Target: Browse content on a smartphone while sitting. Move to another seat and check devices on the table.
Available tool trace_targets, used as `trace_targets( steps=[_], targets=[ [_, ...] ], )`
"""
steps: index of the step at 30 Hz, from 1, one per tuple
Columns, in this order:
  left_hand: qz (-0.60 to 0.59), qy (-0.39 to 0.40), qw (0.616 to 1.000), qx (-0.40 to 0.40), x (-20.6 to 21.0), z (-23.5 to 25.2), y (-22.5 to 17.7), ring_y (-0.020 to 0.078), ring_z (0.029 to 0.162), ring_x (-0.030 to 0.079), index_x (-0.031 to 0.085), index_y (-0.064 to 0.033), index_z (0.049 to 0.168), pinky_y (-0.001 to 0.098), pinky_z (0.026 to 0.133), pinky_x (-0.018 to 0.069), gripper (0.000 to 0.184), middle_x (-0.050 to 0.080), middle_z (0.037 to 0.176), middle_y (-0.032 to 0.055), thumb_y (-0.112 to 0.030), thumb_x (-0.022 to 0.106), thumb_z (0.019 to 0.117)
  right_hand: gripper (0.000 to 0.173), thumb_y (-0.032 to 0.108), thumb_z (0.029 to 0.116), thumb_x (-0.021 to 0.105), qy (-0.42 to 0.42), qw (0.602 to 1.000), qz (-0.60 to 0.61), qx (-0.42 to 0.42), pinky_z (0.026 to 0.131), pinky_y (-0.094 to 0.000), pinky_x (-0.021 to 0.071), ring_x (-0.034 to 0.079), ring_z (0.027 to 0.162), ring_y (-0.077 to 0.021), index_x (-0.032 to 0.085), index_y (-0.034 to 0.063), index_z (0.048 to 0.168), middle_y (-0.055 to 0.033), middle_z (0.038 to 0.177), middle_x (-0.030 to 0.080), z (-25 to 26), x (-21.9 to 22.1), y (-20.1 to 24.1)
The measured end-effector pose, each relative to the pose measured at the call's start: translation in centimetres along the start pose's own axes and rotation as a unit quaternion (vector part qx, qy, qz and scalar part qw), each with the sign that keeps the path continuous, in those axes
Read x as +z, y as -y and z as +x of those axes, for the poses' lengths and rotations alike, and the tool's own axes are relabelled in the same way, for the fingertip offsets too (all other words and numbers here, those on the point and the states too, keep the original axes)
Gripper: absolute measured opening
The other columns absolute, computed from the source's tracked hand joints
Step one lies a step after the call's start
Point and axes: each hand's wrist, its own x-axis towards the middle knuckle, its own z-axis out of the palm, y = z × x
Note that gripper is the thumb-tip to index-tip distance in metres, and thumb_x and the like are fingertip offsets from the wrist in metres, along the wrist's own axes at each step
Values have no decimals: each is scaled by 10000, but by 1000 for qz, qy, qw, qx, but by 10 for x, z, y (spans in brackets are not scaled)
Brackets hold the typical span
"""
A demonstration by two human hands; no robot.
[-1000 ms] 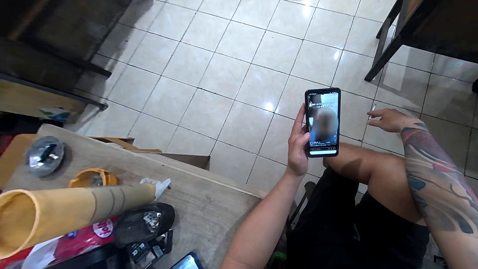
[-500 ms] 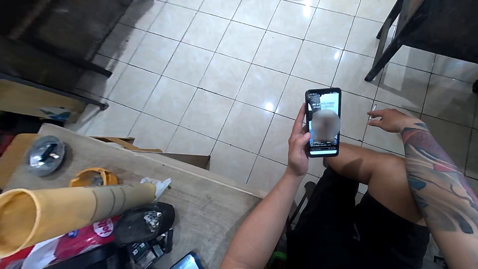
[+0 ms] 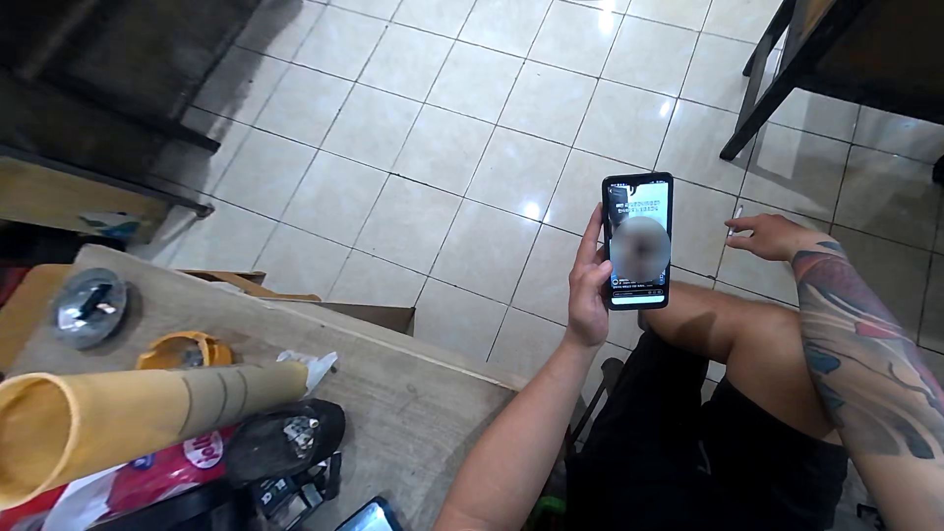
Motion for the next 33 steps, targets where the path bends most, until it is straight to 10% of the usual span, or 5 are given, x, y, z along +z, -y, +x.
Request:
trace_targets(
  steps=[33],
  targets=[
    [8, 1, 1000, 1, 0, -2, 0, 238, 1136, 655, 174, -294, 1642, 447, 851, 595, 652, 539, 1459, 127, -345, 311, 1007, 528, 342, 1051, 593, 12, 1000, 1, 0, 1103, -662, 392, 550, 1328, -439, 522, 73, 1499, -203, 1438, 590, -2, -3, 3]
  ],
)
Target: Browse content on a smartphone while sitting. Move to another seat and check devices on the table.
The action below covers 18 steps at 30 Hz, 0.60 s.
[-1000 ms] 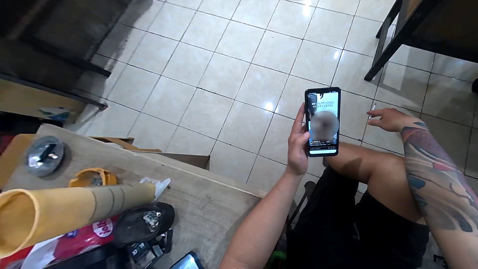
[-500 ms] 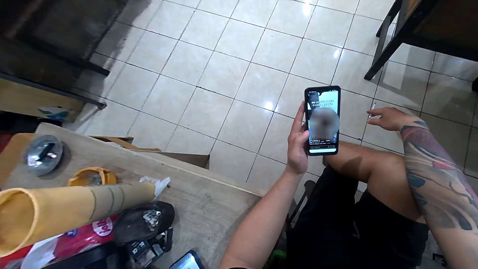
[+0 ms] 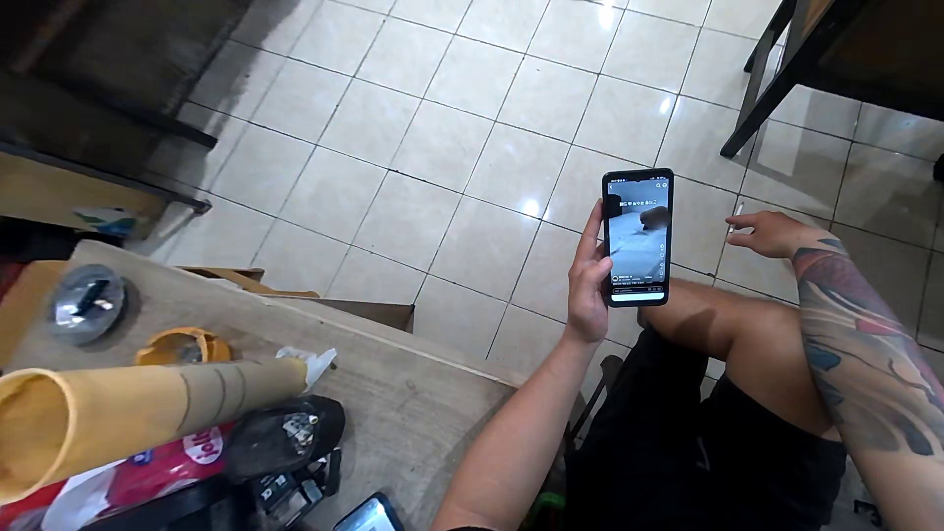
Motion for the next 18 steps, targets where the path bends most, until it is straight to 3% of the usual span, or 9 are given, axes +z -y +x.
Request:
trace_targets(
  steps=[18],
  targets=[
    [-12, 4, 1000, -2, 0, 0, 1, 242, 1151, 647, 161, -300, 1643, 449, 878, 587, 645, 519, 1476, 128, -371, 322, 1022, 531, 341, 1052, 591, 1, 1000, -4, 1, 1108, -647, 398, 551, 1333, -423, 515, 75, 1505, -193, 1444, 588, 2, 1, -3]
  ],
)
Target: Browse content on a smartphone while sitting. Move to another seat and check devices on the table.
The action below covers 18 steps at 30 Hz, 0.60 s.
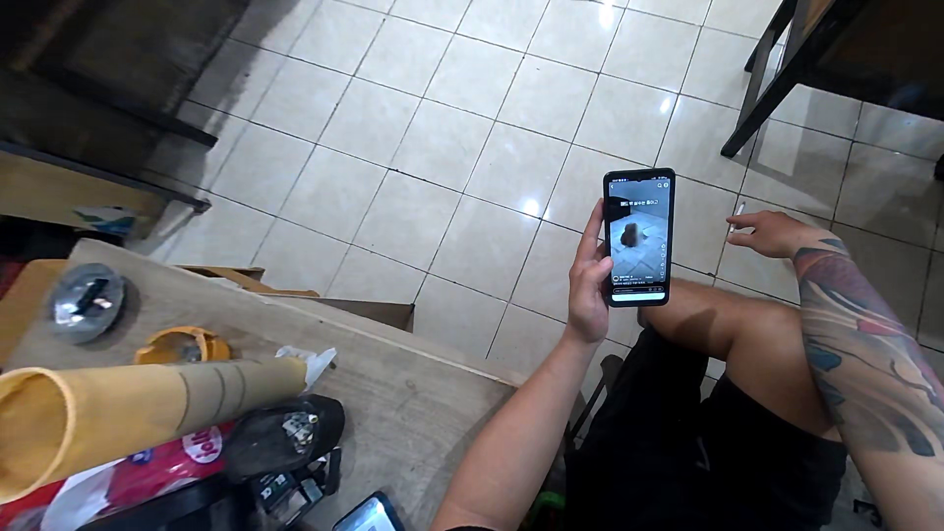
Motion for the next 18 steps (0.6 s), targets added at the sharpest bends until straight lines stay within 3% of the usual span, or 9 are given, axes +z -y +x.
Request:
trace_targets(
  steps=[18],
  targets=[
    [9, 2, 1000, -2, 0, -1, -1, 236, 1139, 649, 161, -305, 1643, 440, 874, 588, 639, 529, 1463, 128, -388, 314, 1028, 522, 348, 1051, 592, -3, 1000, 4, 8, 1095, -669, 396, 562, 1315, -437, 528, 85, 1498, -193, 1435, 596, -1, 0, 1]
  ],
)
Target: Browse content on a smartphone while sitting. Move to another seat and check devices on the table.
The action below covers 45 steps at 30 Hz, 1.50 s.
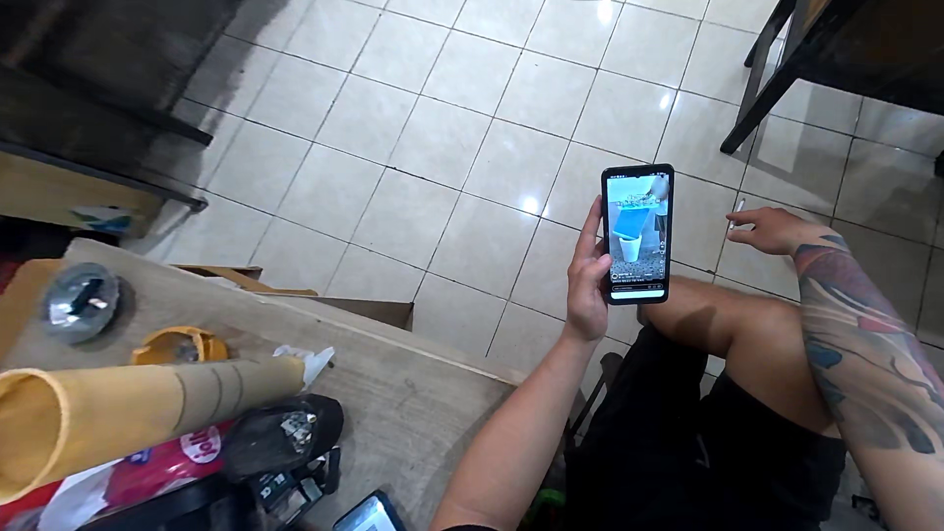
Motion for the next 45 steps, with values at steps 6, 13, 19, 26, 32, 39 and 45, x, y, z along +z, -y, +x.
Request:
trace_targets(
  steps=[6, 13, 19, 26, 32, 39, 45],
  targets=[
    [1, 0, 1000, 1, 0, 0, 0, 242, 1157, 643, 157, -305, 1644, 449, 879, 588, 640, 516, 1478, 128, -389, 307, 1028, 534, 358, 1054, 583, 2, 1000, -1, -5, 1098, -655, 406, 562, 1319, -429, 518, 78, 1504, -198, 1441, 589, 0, -1, 0],
    [-4, 2, 1000, 2, 0, 1, -1, 244, 1169, 638, 153, -295, 1645, 448, 885, 587, 650, 505, 1488, 132, -414, 328, 1030, 540, 359, 1049, 593, -1, 1000, 4, -4, 1093, -656, 409, 569, 1311, -430, 515, 88, 1509, -187, 1447, 590, 2, 1, -4],
    [-6, 3, 1000, 5, 0, 1, -1, 240, 1171, 636, 153, -293, 1645, 445, 895, 583, 641, 508, 1484, 130, -396, 314, 1033, 535, 360, 1048, 594, -1, 1000, 2, -5, 1089, -662, 408, 567, 1310, -436, 522, 89, 1505, -191, 1440, 593, 5, 2, -6],
    [-4, 2, 1000, 5, 1, 1, -1, 246, 1147, 648, 149, -296, 1645, 446, 881, 587, 641, 528, 1463, 139, -388, 307, 1031, 535, 339, 1044, 608, -4, 1000, 12, -2, 1099, -661, 400, 563, 1317, -433, 520, 79, 1503, -198, 1439, 592, 1, 1, -2],
    [-5, 1, 1000, 1, 1, 1, -1, 245, 1144, 649, 155, -299, 1643, 452, 873, 591, 641, 524, 1466, 133, -401, 309, 1030, 534, 345, 1048, 597, -2, 1000, 6, -4, 1107, -654, 396, 551, 1331, -428, 516, 85, 1507, -193, 1443, 589, -1, 0, 0],
    [-4, 2, 1000, 5, 0, 0, 1, 240, 1151, 645, 149, -296, 1645, 442, 879, 587, 639, 519, 1473, 131, -404, 304, 1035, 540, 364, 1048, 592, 0, 1000, -1, -3, 1105, -655, 396, 553, 1329, -428, 517, 91, 1508, -189, 1448, 587, -1, 0, 0],
    [-4, 1, 1000, 4, 0, 0, 0, 242, 1140, 647, 153, -295, 1643, 447, 879, 585, 641, 525, 1461, 136, -385, 303, 1027, 536, 355, 1050, 590, 0, 1000, 0, -2, 1094, -661, 402, 564, 1311, -437, 514, 86, 1508, -197, 1442, 588, -1, -1, 1]
  ],
)
